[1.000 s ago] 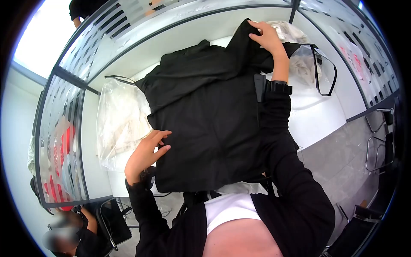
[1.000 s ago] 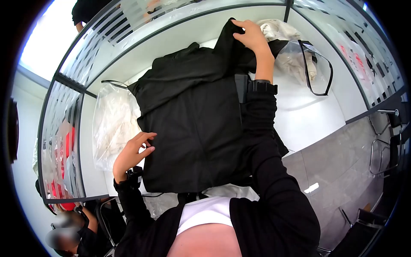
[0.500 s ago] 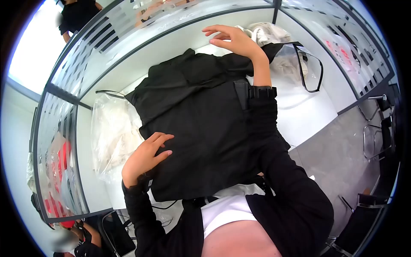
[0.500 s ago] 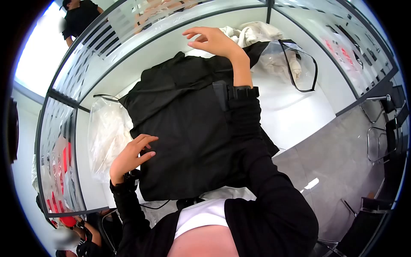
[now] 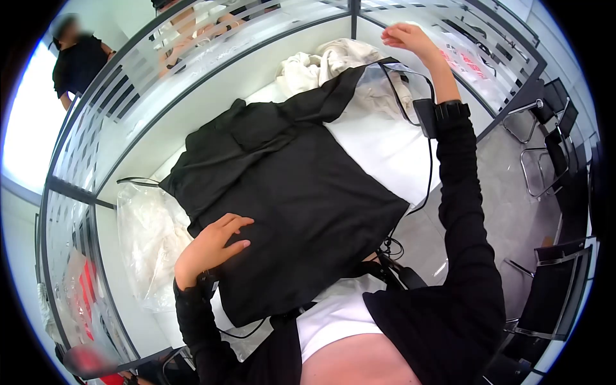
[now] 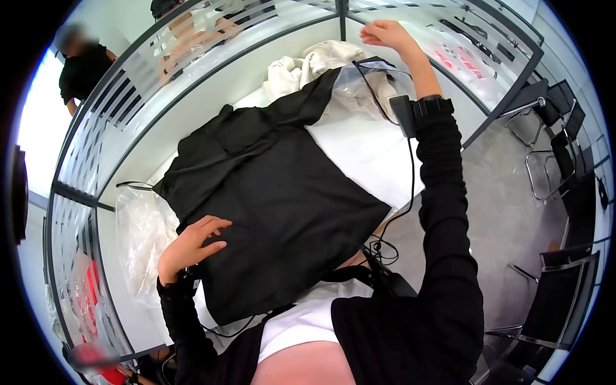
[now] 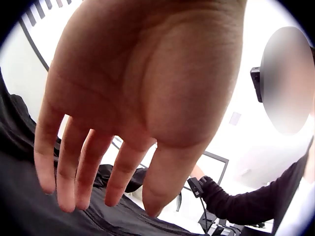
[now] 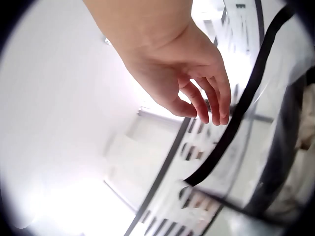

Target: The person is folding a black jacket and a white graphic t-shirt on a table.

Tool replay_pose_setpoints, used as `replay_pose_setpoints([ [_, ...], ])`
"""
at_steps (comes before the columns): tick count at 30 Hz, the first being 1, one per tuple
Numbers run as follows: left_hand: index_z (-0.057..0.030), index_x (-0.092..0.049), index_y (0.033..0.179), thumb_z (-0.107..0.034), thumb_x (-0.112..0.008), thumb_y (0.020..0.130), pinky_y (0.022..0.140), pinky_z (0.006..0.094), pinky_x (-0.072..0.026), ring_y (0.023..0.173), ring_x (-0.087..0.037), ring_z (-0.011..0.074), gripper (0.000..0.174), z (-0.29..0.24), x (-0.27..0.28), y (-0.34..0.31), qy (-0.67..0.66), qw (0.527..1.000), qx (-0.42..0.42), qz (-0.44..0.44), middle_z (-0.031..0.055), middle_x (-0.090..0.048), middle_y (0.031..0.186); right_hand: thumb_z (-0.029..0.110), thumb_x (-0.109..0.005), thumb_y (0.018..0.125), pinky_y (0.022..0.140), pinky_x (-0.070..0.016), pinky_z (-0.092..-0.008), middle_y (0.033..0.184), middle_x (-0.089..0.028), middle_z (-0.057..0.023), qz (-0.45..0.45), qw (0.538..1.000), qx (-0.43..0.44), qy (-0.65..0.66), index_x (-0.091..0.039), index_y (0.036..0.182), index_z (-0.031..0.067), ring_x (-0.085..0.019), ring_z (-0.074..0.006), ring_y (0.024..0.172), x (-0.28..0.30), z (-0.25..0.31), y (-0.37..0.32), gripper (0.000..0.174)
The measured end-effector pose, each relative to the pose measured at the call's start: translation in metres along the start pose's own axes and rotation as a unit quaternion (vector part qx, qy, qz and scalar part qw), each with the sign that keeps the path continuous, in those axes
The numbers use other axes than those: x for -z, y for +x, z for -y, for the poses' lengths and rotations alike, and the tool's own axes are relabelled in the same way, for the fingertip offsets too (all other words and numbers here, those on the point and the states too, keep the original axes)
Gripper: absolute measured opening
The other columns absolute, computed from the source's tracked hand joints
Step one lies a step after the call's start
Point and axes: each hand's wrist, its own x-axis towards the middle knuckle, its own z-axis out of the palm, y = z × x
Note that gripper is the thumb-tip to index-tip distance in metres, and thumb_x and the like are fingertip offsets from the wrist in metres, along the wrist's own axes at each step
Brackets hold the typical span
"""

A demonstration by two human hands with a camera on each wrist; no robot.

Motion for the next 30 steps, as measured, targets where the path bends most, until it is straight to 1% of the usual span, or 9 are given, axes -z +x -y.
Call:
replay_pose_setpoints([
  [2,-0.0065,-0.051,0.115,-0.018,-0.06,0.08,0.077,0.0323,-0.0466,0.088,-0.058,0.0267,0.038,0.004,-0.004,0.003,0.01,1.0,0.003,0.013,0.0119,-0.052,0.107,0.023,-0.055,0.085,0.071,-0.0467,-0.0198,0.092,-0.063,-0.0086,0.022,0.993,-0.095,-0.06,-0.061,0.095,-0.002,-0.061,-0.0122,0.085,0.019,-0.039,0.013,0.028],
  [9,-0.0074,-0.049,0.118,-0.023,-0.06,0.081,0.08,0.033,-0.0467,0.09,-0.058,0.0277,0.042,0.012,-0.006,-0.003,0.022,0.996,0.049,0.069,0.0126,-0.052,0.11,0.061,-0.062,0.069,0.041,-0.0401,-0.0273,0.059,-0.055,-0.0048,0.095,0.878,-0.37,-0.288,-0.06,0.064,0.002,-0.048,-0.0137,0.045,0.009,-0.079,0.011,0.059],
  [12,-0.0074,-0.049,0.119,-0.023,-0.06,0.081,0.08,0.0332,-0.0467,0.09,-0.058,0.0279,0.042,0.011,-0.006,-0.008,0.022,0.996,0.059,0.062,0.0129,-0.052,0.111,0.071,-0.055,0.067,0.043,-0.0407,-0.0277,0.059,-0.06,-0.0097,0.074,0.844,-0.35,-0.4,-0.063,0.064,0.0042,-0.052,-0.0166,0.046,-0.008,-0.097,0.012,0.067],
  [16,-0.0073,-0.049,0.118,-0.024,-0.06,0.081,0.08,0.0335,-0.0469,0.089,-0.059,0.0282,0.042,0.014,-0.01,-0.018,0.025,0.996,0.071,0.041,0.013,-0.053,0.11,0.047,-0.065,0.073,0.054,-0.0436,-0.0337,0.071,-0.065,-0.0074,0.062,0.809,-0.226,-0.539,-0.065,0.077,0.0064,-0.06,-0.0226,0.058,-0.016,-0.098,-0.005,0.041],
  [17,-0.0073,-0.049,0.118,-0.024,-0.06,0.081,0.079,0.0336,-0.047,0.089,-0.059,0.0281,0.042,0.015,-0.011,-0.022,0.021,0.996,0.072,0.042,0.013,-0.053,0.11,0.027,-0.06,0.077,0.059,-0.0441,-0.037,0.069,-0.064,-0.0081,0.042,0.807,-0.321,-0.493,-0.065,0.079,0.0073,-0.062,-0.0259,0.063,-0.02,-0.092,0.005,0.021],
  [20,-0.0074,-0.05,0.118,-0.024,-0.06,0.081,0.079,0.0336,-0.0472,0.088,-0.059,0.0279,0.042,0.019,-0.013,-0.029,0.014,0.997,0.07,0.042,0.0129,-0.053,0.109,0.021,-0.056,0.076,0.055,-0.0437,-0.0351,0.065,-0.063,-0.0072,0.084,0.827,-0.317,-0.457,-0.064,0.076,0.0067,-0.06,-0.023,0.057,-0.004,-0.133,0.018,0.016],
  [24,-0.0076,-0.05,0.118,-0.024,-0.061,0.081,0.078,0.0329,-0.0473,0.088,-0.059,0.0275,0.042,0.022,-0.008,-0.036,0.015,0.997,0.069,0.029,0.013,-0.053,0.109,0.018,-0.053,0.074,0.05,-0.0431,-0.0326,0.06,-0.061,-0.007,0.138,0.789,-0.498,-0.333,-0.062,0.067,0.0046,-0.056,-0.0184,0.048,0.007,-0.255,0.092,0.017],
  [26,-0.0076,-0.05,0.118,-0.024,-0.061,0.081,0.078,0.0327,-0.0473,0.088,-0.059,0.0273,0.042,0.019,-0.003,-0.039,0.018,0.998,0.063,0.01,0.0129,-0.053,0.109,0.018,-0.059,0.068,0.045,-0.041,-0.033,0.055,-0.057,-0.0088,0.067,0.85,-0.323,-0.41,-0.058,0.057,0.0016,-0.054,-0.0186,0.046,-0.001,-0.09,0.018,0.021],
  [30,-0.0079,-0.05,0.118,-0.023,-0.06,0.081,0.077,0.0326,-0.047,0.086,-0.058,0.0258,0.041,0.011,0.011,-0.05,0.022,0.999,0.036,0.003,0.0112,-0.053,0.109,0.019,-0.058,0.076,0.05,-0.0449,-0.0312,0.061,-0.058,-0.0098,-0.156,0.949,-0.155,-0.224,-0.058,0.07,-0.0012,-0.056,-0.0181,0.052,0.018,-0.039,0.057,0.021],
])
